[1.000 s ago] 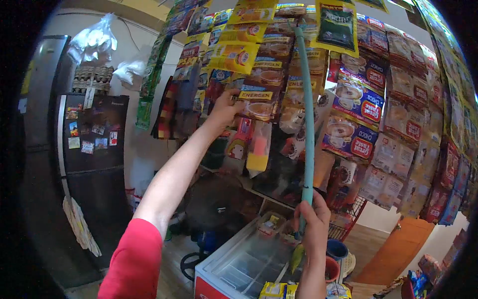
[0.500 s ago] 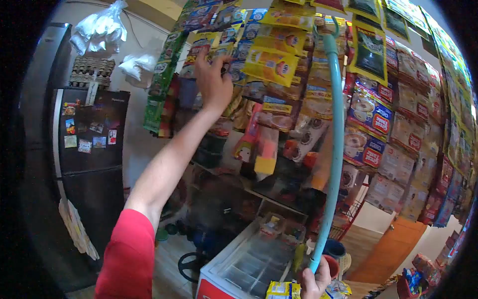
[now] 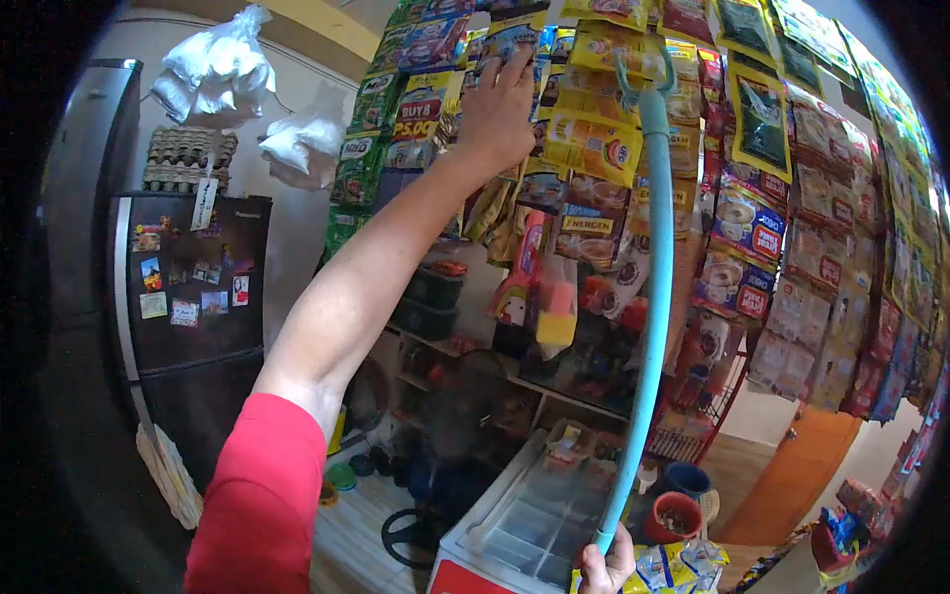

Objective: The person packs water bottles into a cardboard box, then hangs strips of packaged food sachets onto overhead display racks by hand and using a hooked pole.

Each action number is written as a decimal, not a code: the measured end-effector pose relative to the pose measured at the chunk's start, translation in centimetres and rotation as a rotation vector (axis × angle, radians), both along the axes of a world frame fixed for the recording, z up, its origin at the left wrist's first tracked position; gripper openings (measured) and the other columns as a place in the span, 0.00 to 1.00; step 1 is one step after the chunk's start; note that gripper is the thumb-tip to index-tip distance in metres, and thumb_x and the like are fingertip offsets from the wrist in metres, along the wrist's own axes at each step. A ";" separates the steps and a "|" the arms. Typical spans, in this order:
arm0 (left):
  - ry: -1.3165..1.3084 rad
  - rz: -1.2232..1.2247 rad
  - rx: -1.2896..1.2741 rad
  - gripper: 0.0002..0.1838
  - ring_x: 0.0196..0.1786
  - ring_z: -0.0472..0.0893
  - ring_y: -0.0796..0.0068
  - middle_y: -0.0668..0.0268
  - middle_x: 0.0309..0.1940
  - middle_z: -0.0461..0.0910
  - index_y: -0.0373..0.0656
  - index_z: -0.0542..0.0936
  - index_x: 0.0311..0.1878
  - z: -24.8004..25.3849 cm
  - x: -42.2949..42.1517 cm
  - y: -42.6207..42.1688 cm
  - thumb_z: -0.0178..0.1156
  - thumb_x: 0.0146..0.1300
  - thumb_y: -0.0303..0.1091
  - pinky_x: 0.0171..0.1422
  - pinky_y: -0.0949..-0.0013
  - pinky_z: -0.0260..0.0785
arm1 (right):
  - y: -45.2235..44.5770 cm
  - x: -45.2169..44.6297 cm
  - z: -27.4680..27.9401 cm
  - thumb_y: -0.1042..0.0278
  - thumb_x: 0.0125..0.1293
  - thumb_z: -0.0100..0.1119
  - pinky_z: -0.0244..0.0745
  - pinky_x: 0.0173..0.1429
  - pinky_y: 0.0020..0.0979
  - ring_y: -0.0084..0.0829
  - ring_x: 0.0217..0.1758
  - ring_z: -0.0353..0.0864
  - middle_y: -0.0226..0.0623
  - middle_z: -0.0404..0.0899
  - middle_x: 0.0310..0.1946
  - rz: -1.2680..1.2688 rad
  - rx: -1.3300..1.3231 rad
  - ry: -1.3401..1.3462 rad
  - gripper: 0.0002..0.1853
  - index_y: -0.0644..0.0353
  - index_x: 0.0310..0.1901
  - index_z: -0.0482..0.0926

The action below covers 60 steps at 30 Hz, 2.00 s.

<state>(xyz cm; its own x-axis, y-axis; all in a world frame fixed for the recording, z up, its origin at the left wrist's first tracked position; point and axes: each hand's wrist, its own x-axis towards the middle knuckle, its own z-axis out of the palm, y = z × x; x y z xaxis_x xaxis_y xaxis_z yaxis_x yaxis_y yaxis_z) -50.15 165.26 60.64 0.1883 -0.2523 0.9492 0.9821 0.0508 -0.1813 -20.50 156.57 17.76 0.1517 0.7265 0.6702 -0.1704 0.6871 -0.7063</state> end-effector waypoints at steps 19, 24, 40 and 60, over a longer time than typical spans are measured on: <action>-0.384 -0.139 -0.051 0.47 0.64 0.56 0.35 0.46 0.65 0.50 0.52 0.53 0.69 -13.2 -13.9 0.2 0.58 0.43 0.15 0.61 0.50 0.63 | 0.5 -0.5 -0.7 0.68 0.59 0.60 0.60 0.26 0.18 0.16 0.23 0.65 0.26 0.70 0.28 0.008 -0.009 -0.118 0.24 0.66 0.56 0.67; -0.337 -0.061 -0.081 0.44 0.62 0.63 0.42 0.50 0.66 0.55 0.57 0.61 0.67 -13.0 -13.8 -1.2 0.54 0.44 0.11 0.59 0.49 0.63 | 0.4 1.3 -1.5 0.71 0.59 0.60 0.66 0.40 0.22 0.20 0.38 0.69 0.31 0.72 0.40 0.027 -0.063 -0.159 0.25 0.68 0.57 0.67; -0.194 0.011 0.059 0.13 0.42 0.78 0.52 0.55 0.37 0.80 0.40 0.78 0.44 -11.7 -15.6 -6.5 0.52 0.54 0.22 0.46 0.58 0.70 | 2.9 6.3 -6.2 0.77 0.57 0.61 0.72 0.37 0.23 0.22 0.33 0.74 0.34 0.75 0.36 -0.041 -0.068 -0.275 0.23 0.68 0.55 0.70; -0.038 0.343 -0.036 0.18 0.35 0.78 0.55 0.56 0.33 0.74 0.40 0.71 0.41 -15.0 -14.6 -10.1 0.55 0.43 0.17 0.38 0.58 0.70 | 3.6 -1.6 -7.4 0.71 0.59 0.60 0.61 0.23 0.18 0.18 0.20 0.69 0.29 0.73 0.27 0.228 -0.188 -0.126 0.23 0.66 0.56 0.69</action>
<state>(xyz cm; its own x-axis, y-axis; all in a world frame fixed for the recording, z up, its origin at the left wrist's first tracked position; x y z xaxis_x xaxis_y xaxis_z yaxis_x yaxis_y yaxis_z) -64.76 155.14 45.60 0.2203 -0.1472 0.9643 0.9151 0.3734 -0.1521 -22.13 160.17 10.40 -0.1048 0.8452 0.5240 -0.2081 0.4966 -0.8427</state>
